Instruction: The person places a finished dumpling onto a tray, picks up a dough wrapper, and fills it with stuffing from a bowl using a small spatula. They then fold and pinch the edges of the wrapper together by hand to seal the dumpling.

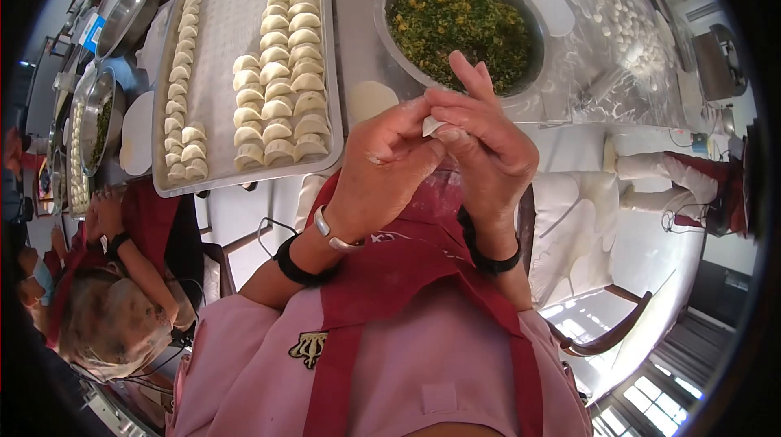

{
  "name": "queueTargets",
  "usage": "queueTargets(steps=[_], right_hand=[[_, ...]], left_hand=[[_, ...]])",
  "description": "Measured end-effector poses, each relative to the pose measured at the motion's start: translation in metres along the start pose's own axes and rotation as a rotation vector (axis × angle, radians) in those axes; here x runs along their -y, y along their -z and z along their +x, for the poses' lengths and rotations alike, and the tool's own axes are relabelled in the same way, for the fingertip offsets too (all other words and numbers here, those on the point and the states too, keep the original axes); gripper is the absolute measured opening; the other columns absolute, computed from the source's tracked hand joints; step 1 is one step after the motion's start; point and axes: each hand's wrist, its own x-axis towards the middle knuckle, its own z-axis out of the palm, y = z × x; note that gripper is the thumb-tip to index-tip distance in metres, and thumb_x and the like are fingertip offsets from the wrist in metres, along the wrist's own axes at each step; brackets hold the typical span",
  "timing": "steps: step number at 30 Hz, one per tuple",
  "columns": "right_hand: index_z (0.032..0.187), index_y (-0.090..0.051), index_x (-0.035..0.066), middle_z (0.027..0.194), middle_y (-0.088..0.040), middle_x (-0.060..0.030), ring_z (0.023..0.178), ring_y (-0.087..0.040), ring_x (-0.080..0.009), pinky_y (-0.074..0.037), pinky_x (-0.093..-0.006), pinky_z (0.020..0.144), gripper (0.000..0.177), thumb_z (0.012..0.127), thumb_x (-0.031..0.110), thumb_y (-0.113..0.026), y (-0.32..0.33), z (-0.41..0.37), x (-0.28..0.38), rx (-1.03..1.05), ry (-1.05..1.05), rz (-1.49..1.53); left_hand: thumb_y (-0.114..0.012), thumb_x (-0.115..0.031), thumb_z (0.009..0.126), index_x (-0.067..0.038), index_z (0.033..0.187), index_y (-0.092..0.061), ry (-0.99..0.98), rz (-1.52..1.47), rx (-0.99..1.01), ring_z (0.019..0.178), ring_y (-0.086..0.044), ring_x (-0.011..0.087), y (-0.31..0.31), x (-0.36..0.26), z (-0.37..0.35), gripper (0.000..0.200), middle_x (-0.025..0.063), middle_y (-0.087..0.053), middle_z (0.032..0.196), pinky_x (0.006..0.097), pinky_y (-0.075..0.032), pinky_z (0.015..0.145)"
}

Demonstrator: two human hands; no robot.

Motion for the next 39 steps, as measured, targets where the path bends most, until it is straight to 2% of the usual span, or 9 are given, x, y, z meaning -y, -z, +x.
queueTargets(steps=[3, 7, 9, 15, 18, 21, 25, 33, 39], right_hand=[[0.109, -0.072, 0.001, 0.112, -0.072, -0.0146, 0.134, -0.049, -0.0363, -0.025, -0.0542, 0.116, 0.027, 0.083, 0.01, -0.074, 0.0, 0.006, 0.001, 0.051, -0.038, -0.07], [0.114, -0.07, 0.001, 0.118, -0.069, -0.0148, 0.138, -0.044, -0.0363, -0.025, -0.0542, 0.116, 0.028, 0.088, 0.012, -0.069, -0.017, 0.007, 0.018, -0.178, -0.195, 0.099], [0.118, -0.068, 0.001, 0.124, -0.067, -0.0155, 0.14, -0.041, -0.0367, -0.028, -0.0527, 0.115, 0.03, 0.091, 0.015, -0.067, -0.009, 0.0, 0.006, -0.101, -0.124, 0.006], [0.121, -0.066, 0.001, 0.132, -0.061, -0.0176, 0.141, -0.038, -0.0396, -0.032, -0.0482, 0.113, 0.034, 0.092, 0.019, -0.066, 0.002, 0.003, -0.006, 0.077, 0.011, -0.171], [0.119, -0.067, 0.001, 0.128, -0.064, -0.0174, 0.14, -0.039, -0.0402, -0.029, -0.0501, 0.114, 0.031, 0.093, 0.018, -0.064, -0.01, 0.007, 0.005, -0.06, -0.085, -0.043], [0.123, -0.064, 0.0, 0.132, -0.062, -0.0178, 0.141, -0.038, -0.0402, -0.03, -0.0496, 0.114, 0.036, 0.093, 0.019, -0.064, -0.008, 0.004, 0.006, -0.1, -0.105, -0.076], [0.127, -0.061, -0.003, 0.137, -0.057, -0.0191, 0.141, -0.037, -0.0413, -0.038, -0.0458, 0.109, 0.04, 0.092, 0.017, -0.066, 0.006, 0.001, -0.007, 0.071, 0.041, -0.203], [0.116, -0.067, -0.002, 0.129, -0.062, -0.0203, 0.134, -0.047, -0.038, -0.043, -0.0463, 0.106, 0.035, 0.082, 0.002, -0.073, -0.005, -0.004, 0.007, -0.201, -0.133, 0.172], [0.099, -0.071, -0.002, 0.103, -0.073, -0.0159, 0.117, -0.062, -0.0345, -0.043, -0.0497, 0.106, 0.018, 0.081, -0.002, -0.073, -0.004, -0.003, 0.005, -0.243, -0.034, -0.026]], left_hand=[[-0.057, 0.004, 0.094, 0.004, 0.135, -0.051, 0.064, -0.02, -0.053, 0.108, -0.061, 0.0137, 0.003, 0.007, 0.003, 0.041, 0.0094, -0.062, 0.121, 0.0274, -0.052, 0.092], [-0.054, 0.004, 0.096, 0.005, 0.136, -0.047, 0.058, -0.144, -0.034, 0.11, -0.061, 0.0164, -0.004, 0.002, 0.006, 0.041, 0.012, -0.059, 0.126, 0.0302, -0.053, 0.094], [-0.052, 0.002, 0.097, 0.005, 0.137, -0.045, 0.046, -0.092, -0.035, 0.111, -0.061, 0.0184, -0.004, 0.004, 0.004, 0.04, 0.0136, -0.057, 0.129, 0.0334, -0.052, 0.097], [-0.041, -0.017, 0.106, 0.004, 0.144, -0.037, 0.136, -0.73, 0.024, 0.122, -0.056, 0.0257, -0.001, 0.004, 0.0, 0.044, 0.0168, -0.052, 0.135, 0.0409, -0.045, 0.107], [-0.038, -0.021, 0.107, 0.004, 0.148, -0.031, 0.212, -0.715, 0.022, 0.128, -0.052, 0.0277, 0.005, 0.007, 0.004, 0.048, 0.0173, -0.05, 0.139, 0.0416, -0.043, 0.109], [-0.04, -0.016, 0.106, 0.005, 0.148, -0.031, 0.194, -0.801, 0.086, 0.13, -0.05, 0.0272, 0.004, 0.006, 0.005, 0.048, 0.0172, -0.047, 0.142, 0.0427, -0.04, 0.112], [-0.041, -0.009, 0.104, 0.004, 0.149, -0.029, 0.193, -0.79, 0.093, 0.132, -0.048, 0.0259, -0.003, 0.008, 0.002, 0.049, 0.0175, -0.045, 0.144, 0.0419, -0.036, 0.114], [-0.04, -0.002, 0.101, 0.005, 0.151, -0.024, 0.137, -0.878, 0.105, 0.138, -0.042, 0.0295, -0.003, 0.008, 0.003, 0.053, 0.0188, -0.04, 0.149, 0.0421, -0.032, 0.119], [-0.041, -0.002, 0.101, 0.002, 0.15, -0.031, 0.117, -0.882, 0.173, 0.139, -0.04, 0.0247, -0.003, 0.012, 0.001, 0.05, 0.0147, -0.042, 0.148, 0.0427, -0.029, 0.12]])
